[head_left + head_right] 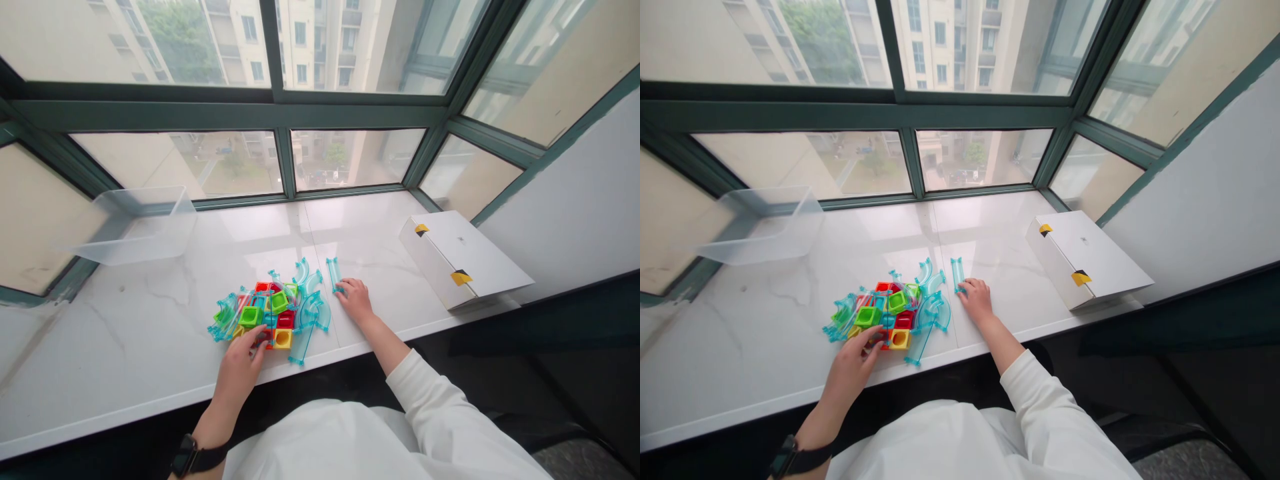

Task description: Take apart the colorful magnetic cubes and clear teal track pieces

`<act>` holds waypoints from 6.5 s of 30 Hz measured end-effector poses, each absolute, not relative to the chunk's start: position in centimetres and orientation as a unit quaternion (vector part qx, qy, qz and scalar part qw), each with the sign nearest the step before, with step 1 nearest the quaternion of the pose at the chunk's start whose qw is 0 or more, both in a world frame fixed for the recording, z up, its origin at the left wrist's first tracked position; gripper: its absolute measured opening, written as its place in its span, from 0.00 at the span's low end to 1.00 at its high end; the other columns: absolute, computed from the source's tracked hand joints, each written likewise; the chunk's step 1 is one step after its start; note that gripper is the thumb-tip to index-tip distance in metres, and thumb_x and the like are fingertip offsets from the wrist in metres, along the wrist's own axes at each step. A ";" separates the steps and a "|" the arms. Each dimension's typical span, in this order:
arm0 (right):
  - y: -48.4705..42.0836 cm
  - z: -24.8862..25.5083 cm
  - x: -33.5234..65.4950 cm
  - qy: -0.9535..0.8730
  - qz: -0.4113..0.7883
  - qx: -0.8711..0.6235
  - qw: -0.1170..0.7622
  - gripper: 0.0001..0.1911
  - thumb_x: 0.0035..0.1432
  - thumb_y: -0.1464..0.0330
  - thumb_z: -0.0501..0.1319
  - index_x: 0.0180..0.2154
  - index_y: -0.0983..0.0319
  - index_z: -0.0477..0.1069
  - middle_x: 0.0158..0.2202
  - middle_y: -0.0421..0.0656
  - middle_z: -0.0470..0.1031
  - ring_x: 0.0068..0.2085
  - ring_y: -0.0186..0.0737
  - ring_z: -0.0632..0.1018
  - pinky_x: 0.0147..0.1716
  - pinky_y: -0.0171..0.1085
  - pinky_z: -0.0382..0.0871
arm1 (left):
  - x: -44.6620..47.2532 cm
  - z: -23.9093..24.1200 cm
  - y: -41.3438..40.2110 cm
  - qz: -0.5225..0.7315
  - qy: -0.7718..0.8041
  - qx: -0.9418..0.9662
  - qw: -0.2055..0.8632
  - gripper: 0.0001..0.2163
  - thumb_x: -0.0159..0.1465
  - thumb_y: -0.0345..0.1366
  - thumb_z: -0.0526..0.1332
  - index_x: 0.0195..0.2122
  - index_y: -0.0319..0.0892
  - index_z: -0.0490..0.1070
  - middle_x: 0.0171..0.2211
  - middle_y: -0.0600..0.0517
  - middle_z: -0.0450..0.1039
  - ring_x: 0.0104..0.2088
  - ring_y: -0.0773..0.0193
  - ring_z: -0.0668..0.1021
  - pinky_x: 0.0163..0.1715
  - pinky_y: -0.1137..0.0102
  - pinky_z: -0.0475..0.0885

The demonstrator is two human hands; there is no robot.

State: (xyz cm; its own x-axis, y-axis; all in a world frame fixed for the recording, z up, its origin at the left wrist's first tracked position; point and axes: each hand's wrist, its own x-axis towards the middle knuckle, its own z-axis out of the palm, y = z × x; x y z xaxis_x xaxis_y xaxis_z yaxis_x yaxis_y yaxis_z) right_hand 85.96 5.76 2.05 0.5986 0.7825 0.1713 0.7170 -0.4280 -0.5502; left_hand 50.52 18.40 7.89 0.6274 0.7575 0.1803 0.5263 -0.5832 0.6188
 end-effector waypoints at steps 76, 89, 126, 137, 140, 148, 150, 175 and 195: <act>1.3 10.2 69.7 -0.563 0.233 -0.653 0.451 0.15 0.74 0.61 0.56 0.34 0.57 0.73 0.27 0.39 0.72 0.29 0.38 0.71 0.32 0.36 0.62 | 53.5 14.1 15.1 0.284 0.482 0.668 0.490 0.16 0.74 0.53 0.55 0.42 0.47 0.71 0.24 0.56 0.74 0.23 0.60 0.78 0.26 0.67 0.73; 0.9 10.0 71.0 -0.582 0.230 -0.647 0.436 0.14 0.75 0.60 0.55 0.38 0.57 0.75 0.31 0.41 0.76 0.32 0.40 0.74 0.34 0.36 0.66 | 53.2 13.5 14.9 0.281 0.471 0.728 0.411 0.20 0.63 0.52 0.69 0.49 0.45 0.72 0.42 0.48 0.80 0.36 0.58 0.81 0.39 0.64 0.76; 4.3 12.5 72.1 -0.647 0.102 -0.669 0.351 0.20 0.76 0.57 0.58 0.32 0.58 0.76 0.30 0.41 0.76 0.31 0.37 0.73 0.32 0.36 0.58 | 56.6 14.8 11.1 0.219 0.401 0.447 0.769 0.22 0.62 0.53 0.66 0.49 0.45 0.68 0.21 0.67 0.51 0.17 0.74 0.53 0.18 0.78 0.50; 3.3 13.5 74.8 -0.567 0.153 -0.636 0.501 0.18 0.77 0.54 0.54 0.46 0.57 0.77 0.41 0.46 0.80 0.41 0.42 0.80 0.40 0.38 0.74 | 56.5 15.5 12.9 0.296 0.427 0.384 0.764 0.18 0.61 0.47 0.68 0.48 0.46 0.68 0.20 0.67 0.46 0.16 0.74 0.53 0.18 0.77 0.50; 2.2 13.5 76.1 -0.630 0.198 -0.565 0.495 0.15 0.70 0.55 0.65 0.51 0.56 0.77 0.50 0.49 0.79 0.49 0.46 0.81 0.46 0.42 0.79 | 55.7 15.4 14.1 0.317 0.432 0.359 0.764 0.18 0.61 0.46 0.68 0.48 0.46 0.67 0.19 0.68 0.46 0.16 0.75 0.54 0.18 0.77 0.51; 0.4 11.7 76.7 -0.674 0.164 -0.570 0.441 0.09 0.65 0.63 0.71 0.48 0.53 0.82 0.51 0.47 0.82 0.52 0.47 0.83 0.54 0.46 0.79 | 55.6 14.9 14.1 0.311 0.411 0.339 0.787 0.21 0.62 0.49 0.70 0.49 0.46 0.67 0.21 0.66 0.54 0.17 0.74 0.60 0.20 0.76 0.58; 0.0 11.1 77.1 -0.654 0.154 -0.582 0.458 0.09 0.65 0.64 0.71 0.47 0.53 0.82 0.50 0.47 0.83 0.52 0.47 0.83 0.54 0.46 0.80 | 55.8 14.8 13.8 0.301 0.384 0.350 0.800 0.24 0.63 0.52 0.70 0.53 0.45 0.67 0.24 0.62 0.62 0.20 0.71 0.66 0.22 0.74 0.64; 0.2 5.7 84.7 -0.281 0.015 -0.769 0.574 0.24 0.64 0.51 0.67 0.55 0.57 0.82 0.45 0.46 0.77 0.42 0.45 0.80 0.47 0.47 0.80 | 74.8 9.5 15.0 0.033 0.137 0.984 0.107 0.18 0.71 0.27 0.56 0.60 0.41 0.73 0.65 0.38 0.71 0.60 0.50 0.77 0.64 0.51 0.67; 5.7 4.6 87.1 -0.396 0.009 -0.809 0.435 0.14 0.65 0.58 0.68 0.49 0.56 0.85 0.40 0.45 0.78 0.43 0.46 0.80 0.47 0.44 0.75 | 74.4 8.0 14.5 0.005 0.109 0.988 0.112 0.19 0.70 0.33 0.59 0.60 0.34 0.73 0.60 0.34 0.75 0.65 0.46 0.73 0.69 0.49 0.60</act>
